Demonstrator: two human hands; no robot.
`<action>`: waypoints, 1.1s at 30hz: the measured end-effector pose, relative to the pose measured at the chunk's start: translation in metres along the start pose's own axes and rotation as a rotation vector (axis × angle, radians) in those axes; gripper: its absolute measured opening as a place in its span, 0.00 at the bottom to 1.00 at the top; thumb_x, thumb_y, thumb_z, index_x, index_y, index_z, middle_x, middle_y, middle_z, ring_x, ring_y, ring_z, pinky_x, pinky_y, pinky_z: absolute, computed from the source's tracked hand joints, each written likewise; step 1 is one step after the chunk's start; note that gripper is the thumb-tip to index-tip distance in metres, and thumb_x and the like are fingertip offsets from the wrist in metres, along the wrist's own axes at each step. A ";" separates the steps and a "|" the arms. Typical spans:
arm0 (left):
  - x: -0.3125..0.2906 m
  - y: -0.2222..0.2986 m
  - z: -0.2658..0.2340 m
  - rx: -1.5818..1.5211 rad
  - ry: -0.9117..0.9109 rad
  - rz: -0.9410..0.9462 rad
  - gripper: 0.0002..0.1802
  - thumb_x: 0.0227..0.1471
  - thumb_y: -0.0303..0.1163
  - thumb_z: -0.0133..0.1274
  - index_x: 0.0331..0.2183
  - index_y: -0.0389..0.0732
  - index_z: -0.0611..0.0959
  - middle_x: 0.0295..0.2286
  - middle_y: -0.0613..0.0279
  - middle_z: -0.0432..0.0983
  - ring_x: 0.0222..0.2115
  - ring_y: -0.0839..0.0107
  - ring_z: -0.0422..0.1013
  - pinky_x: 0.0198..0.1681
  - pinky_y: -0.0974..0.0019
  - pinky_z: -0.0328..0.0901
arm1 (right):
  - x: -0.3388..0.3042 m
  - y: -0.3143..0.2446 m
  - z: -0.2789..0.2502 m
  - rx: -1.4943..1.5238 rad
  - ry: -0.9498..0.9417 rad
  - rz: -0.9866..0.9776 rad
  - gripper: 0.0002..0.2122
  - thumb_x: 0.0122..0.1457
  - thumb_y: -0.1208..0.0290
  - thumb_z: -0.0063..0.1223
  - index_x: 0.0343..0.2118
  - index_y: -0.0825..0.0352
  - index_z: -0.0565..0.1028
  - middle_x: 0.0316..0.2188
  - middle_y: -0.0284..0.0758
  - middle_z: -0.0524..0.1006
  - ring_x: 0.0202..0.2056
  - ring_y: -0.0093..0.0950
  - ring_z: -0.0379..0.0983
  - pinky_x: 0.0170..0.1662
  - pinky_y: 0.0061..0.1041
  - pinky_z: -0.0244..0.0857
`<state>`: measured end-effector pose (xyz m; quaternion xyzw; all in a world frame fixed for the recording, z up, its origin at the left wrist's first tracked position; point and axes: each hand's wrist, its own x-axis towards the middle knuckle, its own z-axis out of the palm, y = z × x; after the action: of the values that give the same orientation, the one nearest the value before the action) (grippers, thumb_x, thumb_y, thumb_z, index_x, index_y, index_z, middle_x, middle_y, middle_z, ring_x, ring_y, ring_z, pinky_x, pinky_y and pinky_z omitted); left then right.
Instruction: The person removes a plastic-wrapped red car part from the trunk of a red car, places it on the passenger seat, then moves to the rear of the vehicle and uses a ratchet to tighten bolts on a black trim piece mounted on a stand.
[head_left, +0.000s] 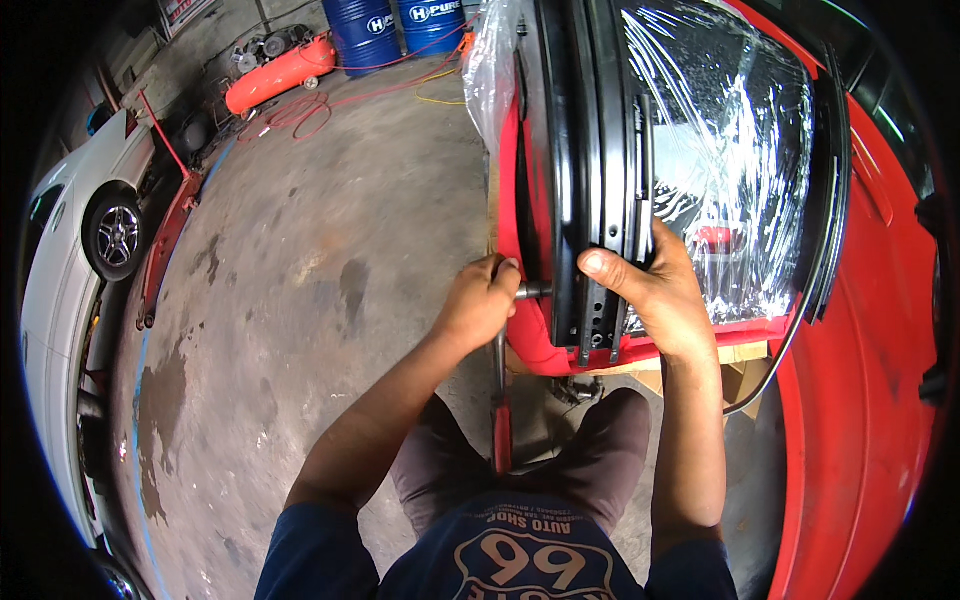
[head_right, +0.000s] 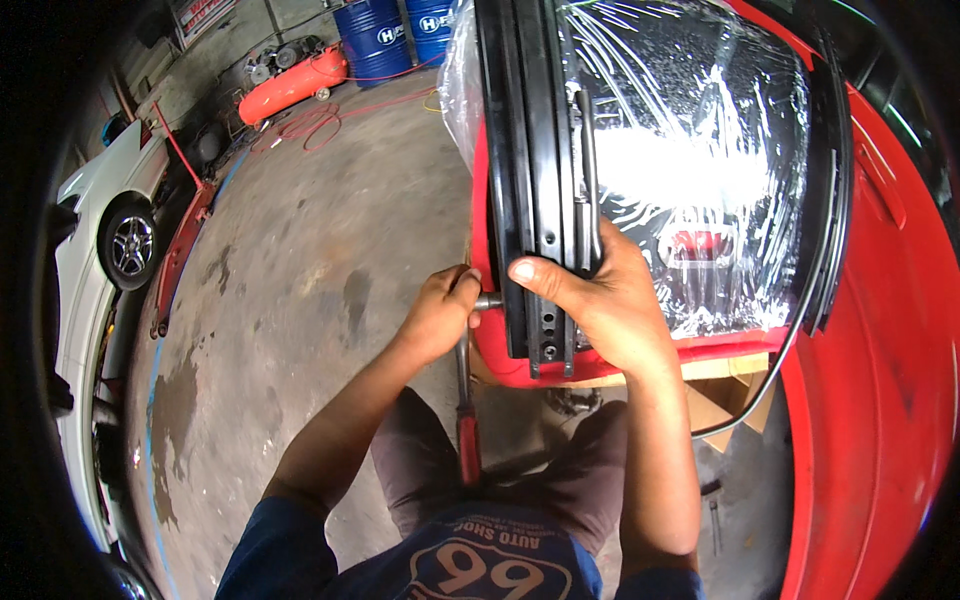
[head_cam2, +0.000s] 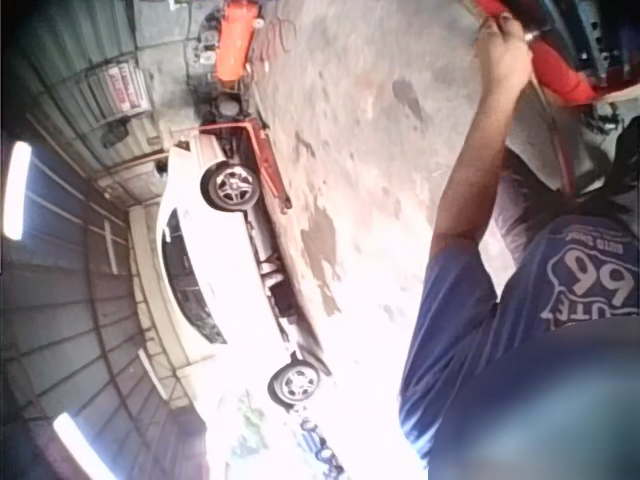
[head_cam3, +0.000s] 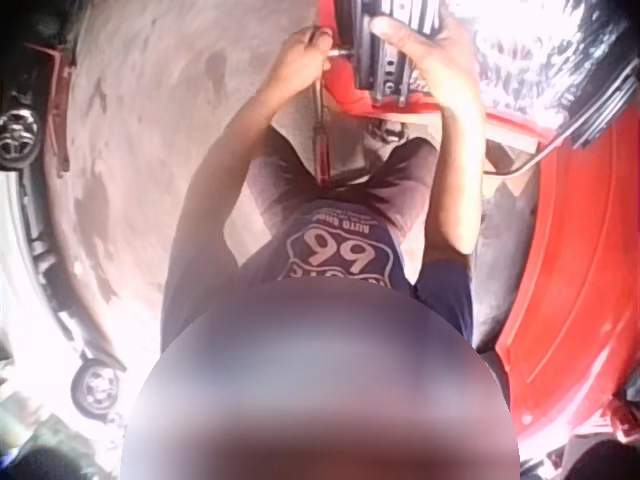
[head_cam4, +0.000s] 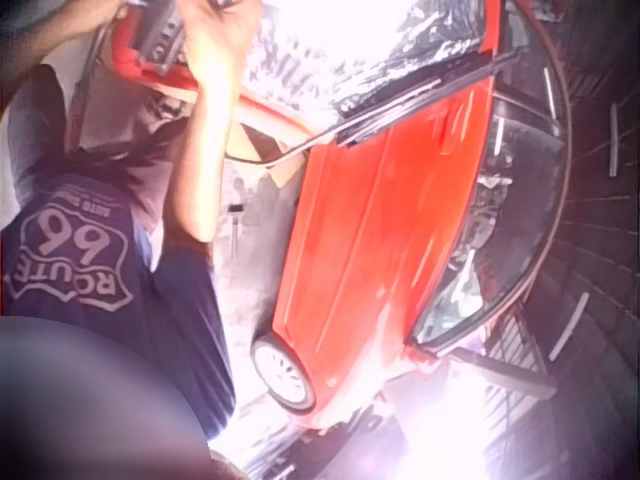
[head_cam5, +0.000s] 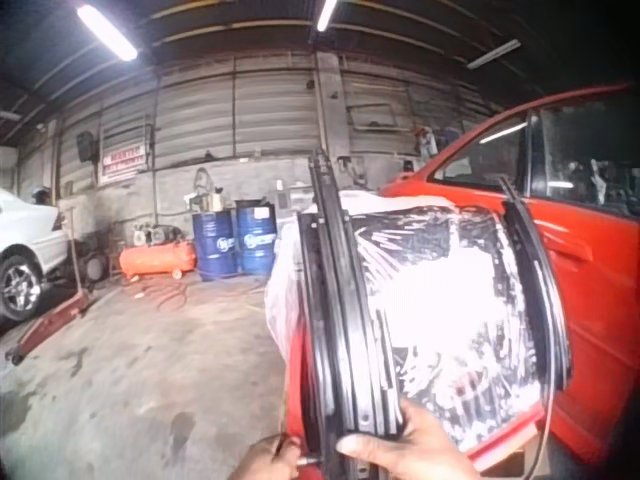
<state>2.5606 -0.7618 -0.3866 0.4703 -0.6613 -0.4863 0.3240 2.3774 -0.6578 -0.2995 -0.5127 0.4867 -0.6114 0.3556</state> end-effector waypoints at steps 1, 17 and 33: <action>0.003 0.004 -0.004 -0.122 -0.087 -0.251 0.19 0.67 0.43 0.45 0.41 0.36 0.81 0.25 0.55 0.76 0.21 0.64 0.72 0.27 0.61 0.66 | 0.000 0.000 0.000 -0.026 0.006 0.042 0.20 0.55 0.71 0.73 0.48 0.73 0.77 0.38 0.34 0.83 0.39 0.21 0.78 0.46 0.24 0.73; 0.007 -0.001 -0.006 -0.261 -0.128 -0.408 0.25 0.65 0.50 0.49 0.36 0.33 0.81 0.21 0.60 0.75 0.20 0.69 0.72 0.23 0.60 0.64 | 0.001 0.003 -0.001 -0.061 0.002 -0.003 0.24 0.54 0.69 0.74 0.50 0.73 0.76 0.40 0.34 0.83 0.40 0.22 0.77 0.49 0.25 0.72; 0.000 0.001 -0.009 -0.315 -0.184 -0.372 0.29 0.65 0.57 0.48 0.42 0.36 0.79 0.25 0.64 0.73 0.23 0.73 0.69 0.20 0.64 0.60 | 0.001 0.003 -0.003 -0.065 -0.012 0.022 0.24 0.52 0.67 0.75 0.49 0.72 0.77 0.39 0.32 0.82 0.39 0.21 0.77 0.48 0.24 0.71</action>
<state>2.5684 -0.7649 -0.3825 0.4814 -0.5061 -0.6753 0.2369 2.3741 -0.6590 -0.3022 -0.5224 0.5098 -0.5881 0.3483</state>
